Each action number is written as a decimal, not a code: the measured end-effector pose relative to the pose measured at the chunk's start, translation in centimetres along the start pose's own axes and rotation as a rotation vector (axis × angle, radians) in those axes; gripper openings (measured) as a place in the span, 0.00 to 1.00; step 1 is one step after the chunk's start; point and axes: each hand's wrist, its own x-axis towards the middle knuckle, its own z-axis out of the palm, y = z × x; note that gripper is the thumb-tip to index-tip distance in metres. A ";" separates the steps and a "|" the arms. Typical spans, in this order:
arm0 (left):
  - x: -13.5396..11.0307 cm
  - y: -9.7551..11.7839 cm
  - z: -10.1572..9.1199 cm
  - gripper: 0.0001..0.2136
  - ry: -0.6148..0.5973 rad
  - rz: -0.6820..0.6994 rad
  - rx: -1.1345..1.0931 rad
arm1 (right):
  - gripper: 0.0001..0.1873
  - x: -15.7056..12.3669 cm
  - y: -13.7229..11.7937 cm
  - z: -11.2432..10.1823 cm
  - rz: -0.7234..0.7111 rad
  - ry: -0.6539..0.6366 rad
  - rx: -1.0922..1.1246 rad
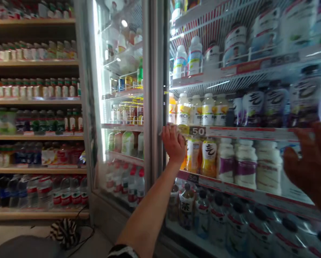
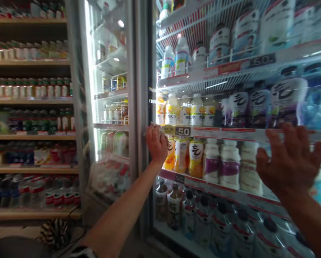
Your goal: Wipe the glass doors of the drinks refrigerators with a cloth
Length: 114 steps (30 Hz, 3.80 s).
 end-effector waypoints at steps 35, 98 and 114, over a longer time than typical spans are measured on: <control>-5.8 9.4 1.2 0.16 -0.284 0.732 -0.259 | 0.28 0.2 1.8 0.8 -0.147 -0.023 0.003; -6.4 0.6 -0.9 0.19 0.019 0.032 -0.083 | 0.29 -3.5 0.4 0.2 -0.170 -0.045 0.011; -9.4 1.6 -1.7 0.19 -0.019 0.059 -0.064 | 0.31 -5.0 -1.6 0.6 -0.068 -0.099 -0.004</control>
